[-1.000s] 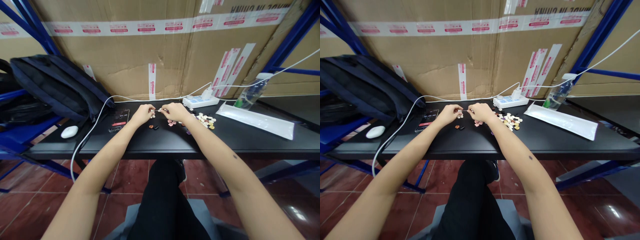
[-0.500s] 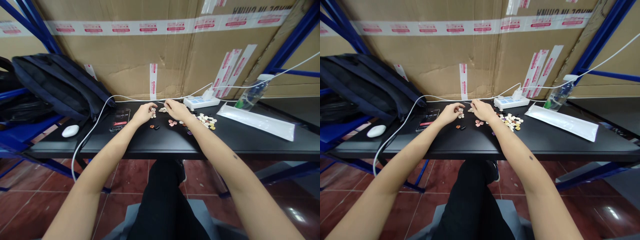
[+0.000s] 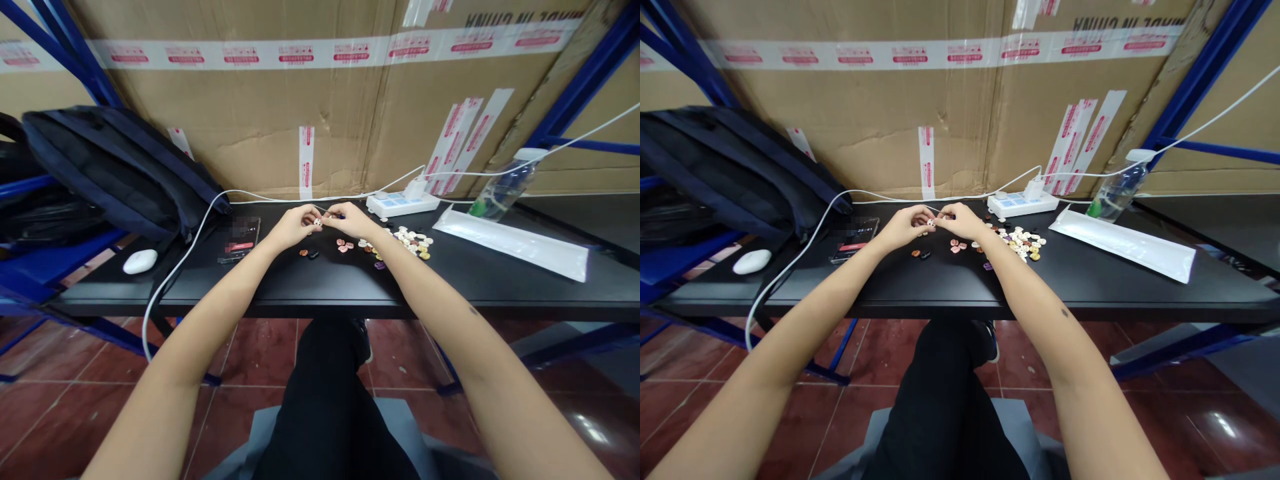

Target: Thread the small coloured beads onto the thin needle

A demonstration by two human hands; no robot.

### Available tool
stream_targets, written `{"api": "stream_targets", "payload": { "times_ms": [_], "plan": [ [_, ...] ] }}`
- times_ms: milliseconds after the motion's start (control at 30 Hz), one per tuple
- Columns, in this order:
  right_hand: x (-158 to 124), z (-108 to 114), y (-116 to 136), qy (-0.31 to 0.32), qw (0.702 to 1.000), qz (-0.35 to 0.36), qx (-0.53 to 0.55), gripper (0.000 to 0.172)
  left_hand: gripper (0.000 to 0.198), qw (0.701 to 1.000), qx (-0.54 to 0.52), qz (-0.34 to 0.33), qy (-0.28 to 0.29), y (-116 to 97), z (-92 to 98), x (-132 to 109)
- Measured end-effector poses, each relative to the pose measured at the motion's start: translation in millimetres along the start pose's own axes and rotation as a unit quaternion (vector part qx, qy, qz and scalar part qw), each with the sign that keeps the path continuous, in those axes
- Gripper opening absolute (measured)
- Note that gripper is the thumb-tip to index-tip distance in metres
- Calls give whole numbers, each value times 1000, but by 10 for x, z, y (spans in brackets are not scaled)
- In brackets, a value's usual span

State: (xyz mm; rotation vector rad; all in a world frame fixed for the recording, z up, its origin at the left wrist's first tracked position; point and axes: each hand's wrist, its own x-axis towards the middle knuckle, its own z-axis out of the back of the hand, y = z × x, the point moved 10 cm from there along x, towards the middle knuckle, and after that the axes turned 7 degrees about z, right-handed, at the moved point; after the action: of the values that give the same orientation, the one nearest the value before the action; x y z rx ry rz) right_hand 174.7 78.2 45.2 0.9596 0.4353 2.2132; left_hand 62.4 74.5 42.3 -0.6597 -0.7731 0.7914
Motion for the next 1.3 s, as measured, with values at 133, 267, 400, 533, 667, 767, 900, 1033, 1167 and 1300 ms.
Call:
{"api": "stream_targets", "payload": {
  "times_ms": [133,267,400,533,667,767,900,1033,1167,1300],
  "plan": [
    [13,-4,-20,0,999,-3,50,27,16,1000,14,-7,-4,-33,2,7],
    [20,10,-56,-10,997,-17,68,26,18,999,32,-1,-9,-26,9,21],
    [30,1,-85,-14,996,-22,85,24,14,999,36,10,-19,-20,28,20],
    [27,-9,-118,-13,995,-32,97,24,12,998,43,20,-46,-11,91,19],
    [21,2,-129,-22,994,-38,96,22,15,996,53,20,-70,-12,155,25],
    [18,13,-144,-31,994,-49,93,19,17,995,68,19,-67,-3,152,32],
    [4,60,-171,-49,994,-67,70,19,15,983,151,15,-106,3,242,27],
    [-19,108,-184,-58,995,-77,26,19,15,960,224,65,-154,106,436,4],
    [-34,115,-182,-57,996,-71,-4,20,13,928,307,150,-147,274,558,-49],
    [-44,91,-199,-39,996,-74,-35,19,10,904,367,194,-107,404,551,-95]
  ]
}}
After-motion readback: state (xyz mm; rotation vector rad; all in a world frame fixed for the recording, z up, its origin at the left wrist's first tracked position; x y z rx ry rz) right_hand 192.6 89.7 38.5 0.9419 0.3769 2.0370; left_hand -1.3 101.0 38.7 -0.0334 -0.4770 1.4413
